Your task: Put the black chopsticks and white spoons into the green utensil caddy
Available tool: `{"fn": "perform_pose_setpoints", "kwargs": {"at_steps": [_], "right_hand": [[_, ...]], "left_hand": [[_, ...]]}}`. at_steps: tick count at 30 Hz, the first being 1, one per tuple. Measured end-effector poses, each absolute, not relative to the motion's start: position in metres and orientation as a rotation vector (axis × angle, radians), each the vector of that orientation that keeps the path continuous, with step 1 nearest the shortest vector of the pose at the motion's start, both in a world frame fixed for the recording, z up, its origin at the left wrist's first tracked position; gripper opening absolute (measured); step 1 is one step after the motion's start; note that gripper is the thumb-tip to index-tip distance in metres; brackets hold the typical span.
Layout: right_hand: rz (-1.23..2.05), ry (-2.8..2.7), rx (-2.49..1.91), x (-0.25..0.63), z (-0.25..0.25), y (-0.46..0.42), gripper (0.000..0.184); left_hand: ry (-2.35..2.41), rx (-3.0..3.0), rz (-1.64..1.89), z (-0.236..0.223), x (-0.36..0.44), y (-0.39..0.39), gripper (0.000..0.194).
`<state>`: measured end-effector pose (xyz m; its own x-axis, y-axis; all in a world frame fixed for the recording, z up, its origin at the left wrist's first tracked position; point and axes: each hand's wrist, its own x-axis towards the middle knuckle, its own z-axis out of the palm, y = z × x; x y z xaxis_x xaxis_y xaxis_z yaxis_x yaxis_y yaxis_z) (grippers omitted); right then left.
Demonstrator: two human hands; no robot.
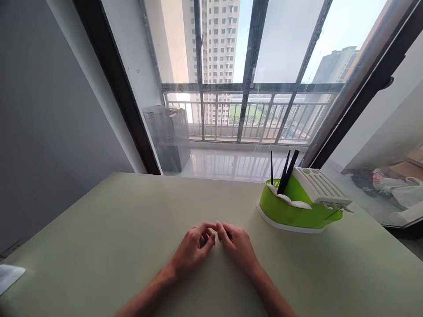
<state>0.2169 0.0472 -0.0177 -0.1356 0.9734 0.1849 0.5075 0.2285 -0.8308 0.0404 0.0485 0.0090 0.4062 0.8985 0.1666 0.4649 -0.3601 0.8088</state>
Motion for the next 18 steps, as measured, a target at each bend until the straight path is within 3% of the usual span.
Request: {"fn": "perform_pose_setpoints", "kwargs": {"at_steps": [18], "right_hand": [[0.689,-1.811,-1.378,0.2146,-0.0163,0.0473,0.06]], "left_hand": [[1.154,1.991,0.773,0.0153,0.0396,0.0483,0.025]]}}
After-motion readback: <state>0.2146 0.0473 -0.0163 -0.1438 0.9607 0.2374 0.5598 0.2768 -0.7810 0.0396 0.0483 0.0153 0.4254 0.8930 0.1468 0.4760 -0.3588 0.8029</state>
